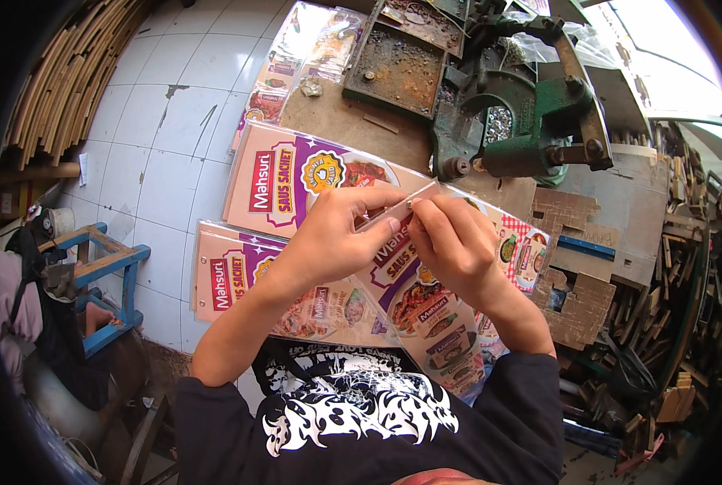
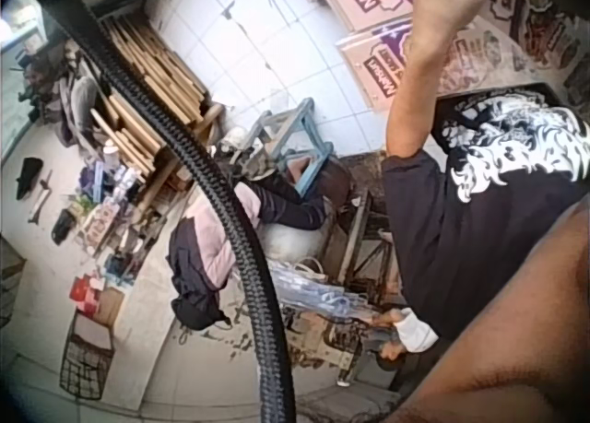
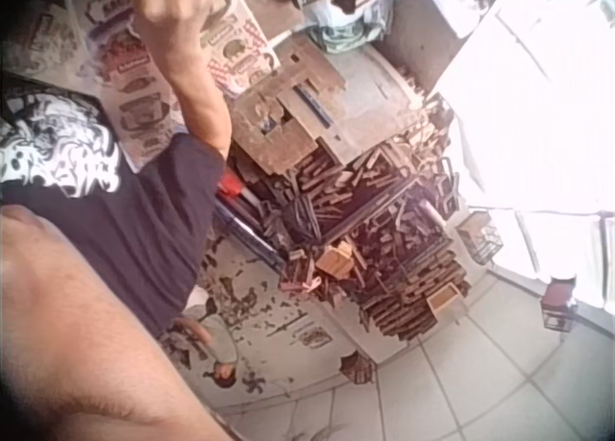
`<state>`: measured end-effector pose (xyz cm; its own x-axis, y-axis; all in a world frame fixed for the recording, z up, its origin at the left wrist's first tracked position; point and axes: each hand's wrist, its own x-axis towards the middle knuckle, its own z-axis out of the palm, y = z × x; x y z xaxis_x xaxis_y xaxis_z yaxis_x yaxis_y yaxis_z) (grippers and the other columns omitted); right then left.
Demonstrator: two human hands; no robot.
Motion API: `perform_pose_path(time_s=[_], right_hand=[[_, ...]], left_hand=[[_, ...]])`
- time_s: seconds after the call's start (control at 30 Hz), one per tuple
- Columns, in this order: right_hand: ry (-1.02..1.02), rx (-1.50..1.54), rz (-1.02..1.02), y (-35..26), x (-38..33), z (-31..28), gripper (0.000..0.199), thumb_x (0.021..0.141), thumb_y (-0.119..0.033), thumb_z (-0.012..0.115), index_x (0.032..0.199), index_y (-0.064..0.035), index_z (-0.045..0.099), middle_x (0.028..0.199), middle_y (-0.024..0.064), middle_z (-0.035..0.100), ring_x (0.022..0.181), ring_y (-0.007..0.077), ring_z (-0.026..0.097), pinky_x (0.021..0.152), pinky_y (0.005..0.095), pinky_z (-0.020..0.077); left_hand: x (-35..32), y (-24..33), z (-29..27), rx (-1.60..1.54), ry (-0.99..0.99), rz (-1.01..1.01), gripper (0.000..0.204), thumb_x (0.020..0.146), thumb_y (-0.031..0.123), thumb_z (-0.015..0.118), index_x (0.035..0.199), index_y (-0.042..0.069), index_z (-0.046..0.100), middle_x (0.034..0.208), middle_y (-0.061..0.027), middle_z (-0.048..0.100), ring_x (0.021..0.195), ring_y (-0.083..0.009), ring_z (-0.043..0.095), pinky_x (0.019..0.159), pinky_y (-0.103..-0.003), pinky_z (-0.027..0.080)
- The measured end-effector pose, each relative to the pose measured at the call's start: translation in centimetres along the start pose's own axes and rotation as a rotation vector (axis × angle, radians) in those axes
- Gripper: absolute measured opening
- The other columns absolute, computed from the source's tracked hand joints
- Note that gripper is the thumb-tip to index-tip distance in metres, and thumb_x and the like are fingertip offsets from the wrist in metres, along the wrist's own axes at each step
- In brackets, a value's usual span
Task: The person folds and secures the edges of printed cardboard sheets to form product packaging for sauce sachets, using a manual punch tool to add holes and alignment.
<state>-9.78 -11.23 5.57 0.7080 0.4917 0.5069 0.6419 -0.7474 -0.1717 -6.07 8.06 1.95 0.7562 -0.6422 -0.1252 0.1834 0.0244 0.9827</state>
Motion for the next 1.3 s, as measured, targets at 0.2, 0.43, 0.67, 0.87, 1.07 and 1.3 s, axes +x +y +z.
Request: perform_pose_path(time_s=[0.2, 0.43, 0.67, 0.87, 1.07, 1.3], right_hand=[[-0.095, -0.065, -0.078, 0.2, 0.4, 0.1, 0.031, 0.065, -0.004, 0.064, 0.094, 0.0078, 0.062, 0.081, 0.0116, 0.057, 0.066, 0.0227, 0.063, 0.058, 0.0331, 0.0520], [-0.116, -0.035, -0.047, -0.1, 0.5, -0.2, 0.027, 0.068, -0.002, 0.067, 0.094, 0.0061, 0.063, 0.080, 0.0104, 0.059, 0.064, 0.0231, 0.063, 0.057, 0.0327, 0.0524], [0.189, 0.131, 0.249, -0.2, -0.4, 0.1, 0.020, 0.070, 0.003, 0.074, 0.089, 0.0005, 0.067, 0.083, 0.0115, 0.067, 0.073, 0.0279, 0.067, 0.064, 0.0346, 0.0546], [0.228, 0.539, 0.715, -0.8, -2.8, 0.8, 0.011, 0.079, 0.002, 0.071, 0.090, 0.0009, 0.069, 0.089, 0.0128, 0.071, 0.099, 0.0268, 0.069, 0.090, 0.0350, 0.0510], [0.219, 0.236, 0.516, -1.1, -2.1, 0.6, 0.013, 0.073, -0.002, 0.075, 0.084, -0.0047, 0.071, 0.083, 0.0084, 0.070, 0.085, 0.0240, 0.068, 0.082, 0.0354, 0.0485], [0.225, 0.041, 0.275, -1.7, -0.3, 0.3, 0.021, 0.067, 0.003, 0.076, 0.085, -0.0048, 0.069, 0.078, 0.0066, 0.068, 0.069, 0.0228, 0.063, 0.063, 0.0330, 0.0480]], left_hand=[[-0.1, 0.1, 0.2, 0.064, 0.077, 0.101, 0.034, 0.089, 0.000, 0.061, 0.122, -0.005, 0.065, 0.102, -0.0097, 0.071, 0.089, -0.0109, 0.064, 0.077, -0.026, 0.053], [-0.2, -0.1, 0.2, 0.059, 0.087, 0.081, 0.035, 0.089, 0.000, 0.060, 0.123, -0.005, 0.065, 0.102, -0.0093, 0.071, 0.089, -0.0113, 0.065, 0.076, -0.025, 0.052], [-0.1, 0.4, -1.2, -0.235, -0.082, -0.220, 0.038, 0.092, 0.008, 0.059, 0.127, -0.004, 0.061, 0.104, -0.0066, 0.070, 0.091, -0.0089, 0.064, 0.081, -0.026, 0.053], [0.2, -0.2, -1.7, -0.515, -0.231, -0.257, 0.043, 0.090, 0.016, 0.062, 0.129, -0.002, 0.056, 0.110, -0.0063, 0.065, 0.099, -0.0106, 0.063, 0.088, -0.026, 0.051], [0.3, -0.3, -1.7, -0.556, -0.240, -0.283, 0.044, 0.089, 0.016, 0.065, 0.128, 0.000, 0.053, 0.112, -0.0050, 0.062, 0.101, -0.0120, 0.063, 0.090, -0.028, 0.050], [0.1, -0.1, -1.3, -0.498, -0.204, -0.218, 0.050, 0.089, 0.014, 0.065, 0.134, -0.003, 0.051, 0.121, -0.0081, 0.062, 0.109, -0.0140, 0.061, 0.097, -0.028, 0.049]])
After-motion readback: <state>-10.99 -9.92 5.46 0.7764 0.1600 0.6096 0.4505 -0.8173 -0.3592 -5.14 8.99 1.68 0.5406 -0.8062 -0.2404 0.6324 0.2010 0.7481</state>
